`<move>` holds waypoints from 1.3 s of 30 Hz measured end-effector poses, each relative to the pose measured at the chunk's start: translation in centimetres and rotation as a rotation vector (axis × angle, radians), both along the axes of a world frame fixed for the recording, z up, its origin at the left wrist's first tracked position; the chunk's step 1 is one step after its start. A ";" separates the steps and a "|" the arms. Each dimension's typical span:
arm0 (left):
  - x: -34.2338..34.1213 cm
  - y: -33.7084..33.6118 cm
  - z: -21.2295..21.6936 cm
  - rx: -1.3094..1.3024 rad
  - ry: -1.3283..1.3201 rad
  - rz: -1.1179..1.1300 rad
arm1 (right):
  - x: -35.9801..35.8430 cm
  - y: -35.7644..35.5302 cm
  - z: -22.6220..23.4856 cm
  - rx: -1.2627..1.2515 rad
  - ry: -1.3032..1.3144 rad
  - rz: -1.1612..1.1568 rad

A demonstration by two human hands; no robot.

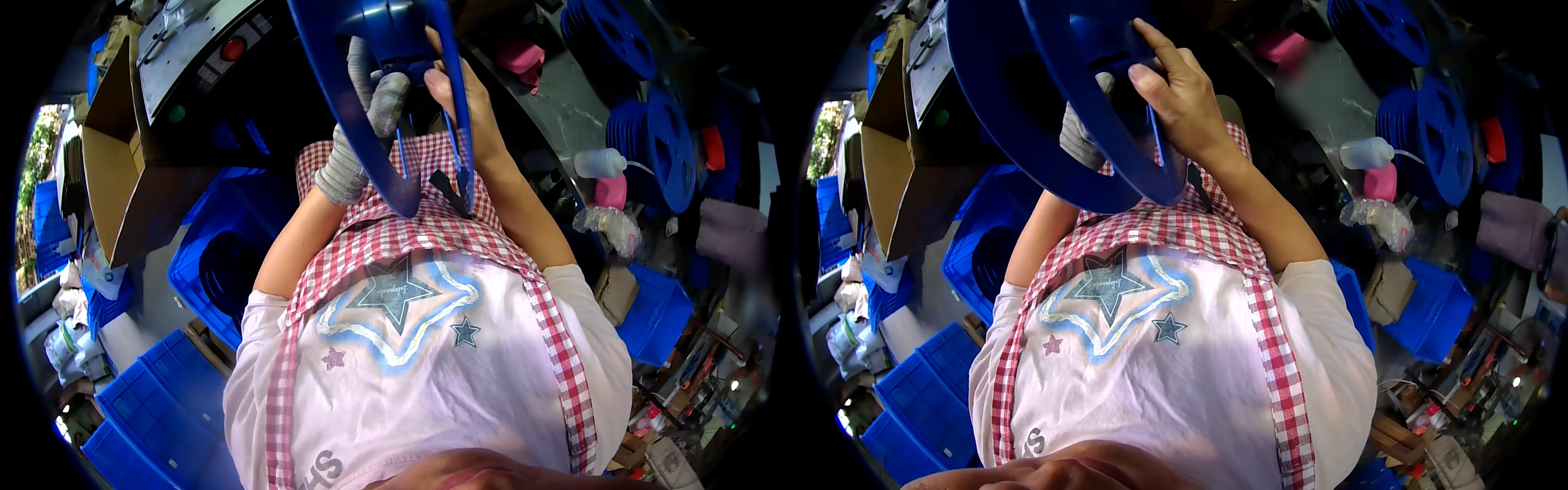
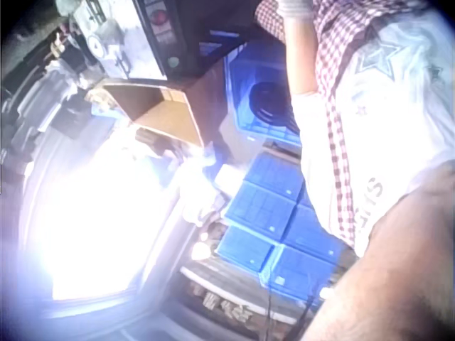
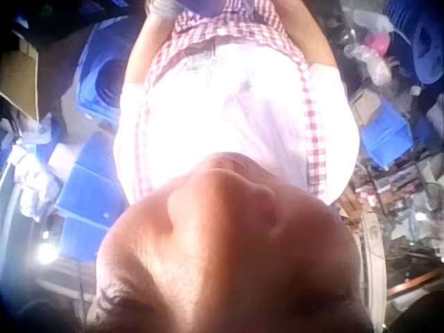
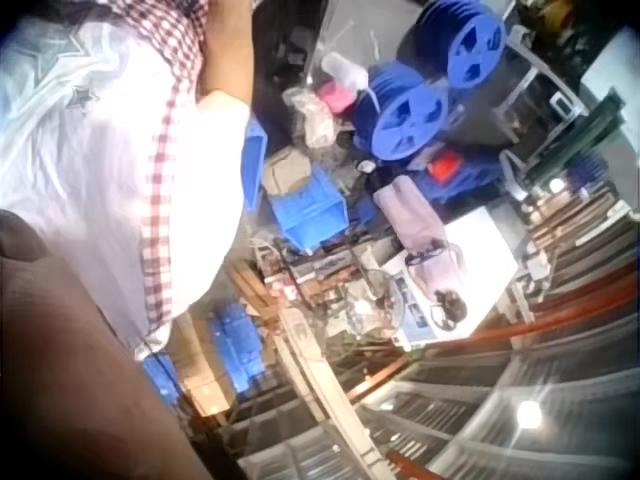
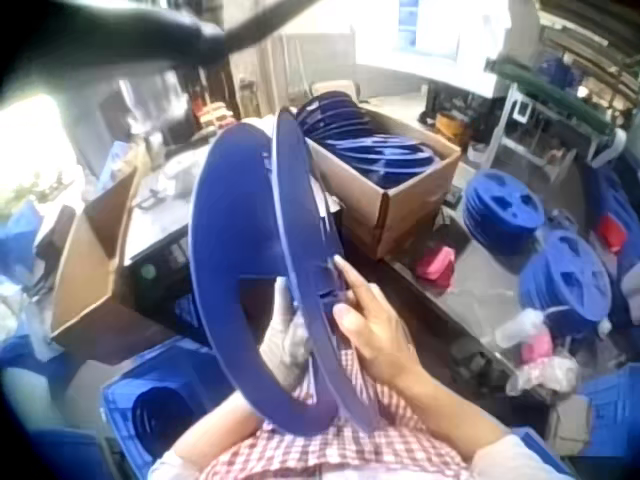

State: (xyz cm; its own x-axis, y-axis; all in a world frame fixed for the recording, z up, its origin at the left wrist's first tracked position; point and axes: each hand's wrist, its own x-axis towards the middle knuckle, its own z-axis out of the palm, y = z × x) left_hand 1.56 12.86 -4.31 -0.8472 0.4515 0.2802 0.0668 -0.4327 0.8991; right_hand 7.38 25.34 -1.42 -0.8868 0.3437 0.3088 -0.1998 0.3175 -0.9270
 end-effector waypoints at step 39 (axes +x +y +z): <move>-1.2 -3.1 -2.0 -0.161 0.184 -0.038 | -2.3 0.1 -1.3 -0.051 -0.010 0.135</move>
State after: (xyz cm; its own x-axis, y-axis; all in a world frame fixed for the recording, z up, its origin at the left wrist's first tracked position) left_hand 0.33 9.75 -6.31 -0.7698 0.5336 0.3502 0.2223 -0.2901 0.9308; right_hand 5.05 25.48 -2.72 -0.9288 0.2366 0.2853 -0.2284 0.2407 -0.9433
